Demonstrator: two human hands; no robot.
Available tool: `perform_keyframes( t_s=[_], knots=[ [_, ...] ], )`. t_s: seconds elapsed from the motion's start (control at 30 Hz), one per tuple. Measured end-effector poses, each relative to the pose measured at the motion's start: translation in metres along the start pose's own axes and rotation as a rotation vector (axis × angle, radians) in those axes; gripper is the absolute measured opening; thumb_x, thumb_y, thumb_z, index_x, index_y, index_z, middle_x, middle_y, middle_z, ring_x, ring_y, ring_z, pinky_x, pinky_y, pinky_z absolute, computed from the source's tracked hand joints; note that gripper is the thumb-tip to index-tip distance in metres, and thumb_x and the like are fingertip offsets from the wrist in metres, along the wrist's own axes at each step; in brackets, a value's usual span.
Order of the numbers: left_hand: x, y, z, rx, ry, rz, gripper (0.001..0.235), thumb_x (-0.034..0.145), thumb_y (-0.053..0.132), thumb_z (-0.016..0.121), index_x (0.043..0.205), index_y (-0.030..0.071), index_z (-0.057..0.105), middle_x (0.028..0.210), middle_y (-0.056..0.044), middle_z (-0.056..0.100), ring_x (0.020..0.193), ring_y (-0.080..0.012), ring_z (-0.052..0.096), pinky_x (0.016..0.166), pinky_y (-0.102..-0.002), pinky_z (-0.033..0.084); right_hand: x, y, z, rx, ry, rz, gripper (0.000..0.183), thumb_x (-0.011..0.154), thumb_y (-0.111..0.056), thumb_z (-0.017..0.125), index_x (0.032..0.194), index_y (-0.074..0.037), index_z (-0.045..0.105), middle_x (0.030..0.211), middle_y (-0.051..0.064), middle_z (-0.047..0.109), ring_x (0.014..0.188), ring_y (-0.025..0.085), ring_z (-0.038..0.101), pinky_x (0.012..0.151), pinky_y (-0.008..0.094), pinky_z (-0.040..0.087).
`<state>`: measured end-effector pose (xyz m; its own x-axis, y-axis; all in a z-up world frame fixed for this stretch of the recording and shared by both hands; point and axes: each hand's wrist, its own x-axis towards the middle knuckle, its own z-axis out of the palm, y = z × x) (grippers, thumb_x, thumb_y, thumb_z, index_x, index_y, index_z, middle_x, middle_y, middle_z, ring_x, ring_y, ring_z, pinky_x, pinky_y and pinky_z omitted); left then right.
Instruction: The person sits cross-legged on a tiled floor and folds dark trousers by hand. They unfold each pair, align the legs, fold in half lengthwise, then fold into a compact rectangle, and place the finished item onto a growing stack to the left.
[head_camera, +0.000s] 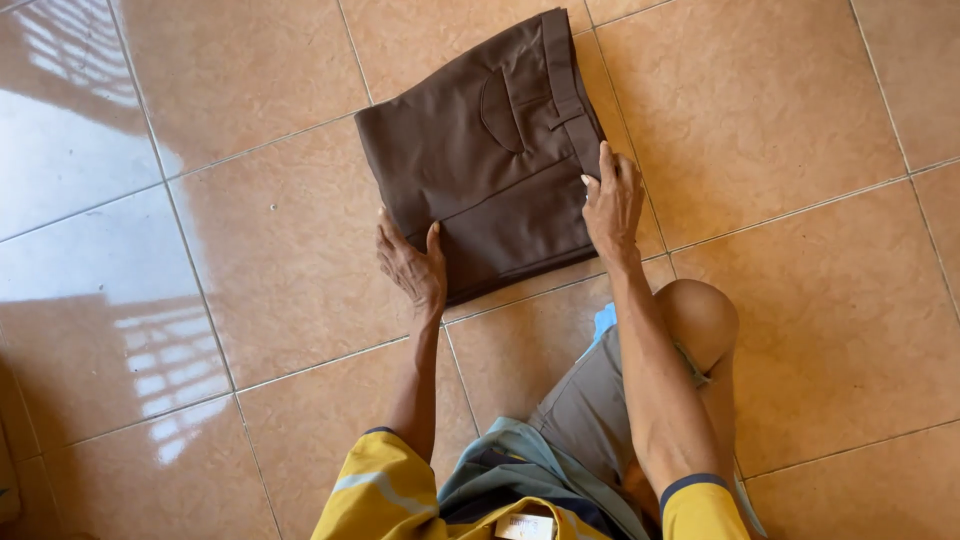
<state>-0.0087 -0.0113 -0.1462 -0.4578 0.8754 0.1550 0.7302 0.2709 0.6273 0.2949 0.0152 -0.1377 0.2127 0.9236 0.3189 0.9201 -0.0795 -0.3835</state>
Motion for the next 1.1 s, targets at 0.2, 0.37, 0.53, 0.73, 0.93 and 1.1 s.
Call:
perform_keyframes(
  t_s=[0.2, 0.37, 0.53, 0.73, 0.93, 1.1],
  knots=[
    [-0.017, -0.004, -0.002, 0.003, -0.197, 0.218, 0.075, 0.105, 0.042, 0.058, 0.166, 0.015, 0.024, 0.167, -0.03, 0.011, 0.149, -0.0532, 0.023, 0.118, -0.068, 0.024, -0.016, -0.008, 0.001, -0.197, -0.024, -0.018, 0.063, 0.114, -0.051, 0.039, 0.159, -0.006, 0.041, 0.153, 0.022, 0.05, 0.134, 0.038, 0.053, 0.1, 0.055, 0.046],
    [-0.016, -0.01, 0.009, 0.042, -0.248, 0.189, 0.082, 0.104, 0.046, 0.059, 0.168, 0.017, 0.017, 0.169, -0.027, 0.003, 0.151, -0.0526, 0.021, 0.12, -0.067, 0.025, -0.013, -0.001, 0.002, -0.069, -0.063, -0.007, 0.062, 0.114, -0.048, 0.043, 0.16, -0.006, 0.037, 0.149, 0.024, 0.053, 0.125, 0.042, 0.061, 0.089, 0.054, 0.054],
    [-0.017, -0.016, 0.018, 0.044, -0.26, 0.195, 0.082, 0.105, 0.048, 0.058, 0.168, 0.017, 0.014, 0.17, -0.024, 0.0, 0.154, -0.0486, 0.017, 0.121, -0.064, 0.027, -0.013, 0.007, 0.016, -0.068, -0.051, 0.004, 0.061, 0.114, -0.045, 0.045, 0.16, -0.006, 0.036, 0.146, 0.026, 0.054, 0.12, 0.044, 0.065, 0.085, 0.055, 0.058],
    [-0.016, -0.014, 0.016, 0.11, -0.288, 0.196, 0.085, 0.105, 0.047, 0.061, 0.168, 0.018, 0.012, 0.169, -0.025, -0.001, 0.154, -0.0501, 0.017, 0.123, -0.065, 0.025, -0.009, -0.001, 0.001, -0.123, -0.223, 0.131, 0.07, 0.112, -0.057, 0.038, 0.165, -0.013, 0.024, 0.158, 0.025, 0.043, 0.137, 0.048, 0.051, 0.102, 0.07, 0.042],
    [-0.027, 0.023, -0.01, 0.231, -0.312, 0.211, 0.081, 0.108, 0.051, 0.053, 0.167, 0.014, 0.011, 0.163, -0.038, 0.01, 0.153, -0.0555, 0.014, 0.122, -0.07, 0.004, -0.02, -0.007, -0.06, -0.177, -0.382, 0.273, 0.075, 0.105, -0.066, 0.034, 0.165, -0.022, 0.027, 0.166, 0.022, 0.031, 0.152, 0.048, 0.03, 0.114, 0.078, 0.018],
    [-0.065, 0.073, 0.002, -0.029, -0.309, 0.39, 0.092, 0.101, 0.036, 0.073, 0.167, 0.007, 0.016, 0.165, -0.036, -0.002, 0.154, -0.0549, 0.01, 0.122, -0.072, 0.007, -0.045, 0.021, -0.115, -0.108, -0.233, 0.403, 0.068, 0.109, -0.056, 0.037, 0.162, -0.013, 0.032, 0.166, 0.025, 0.026, 0.152, 0.046, 0.029, 0.115, 0.071, 0.024]
  ],
)
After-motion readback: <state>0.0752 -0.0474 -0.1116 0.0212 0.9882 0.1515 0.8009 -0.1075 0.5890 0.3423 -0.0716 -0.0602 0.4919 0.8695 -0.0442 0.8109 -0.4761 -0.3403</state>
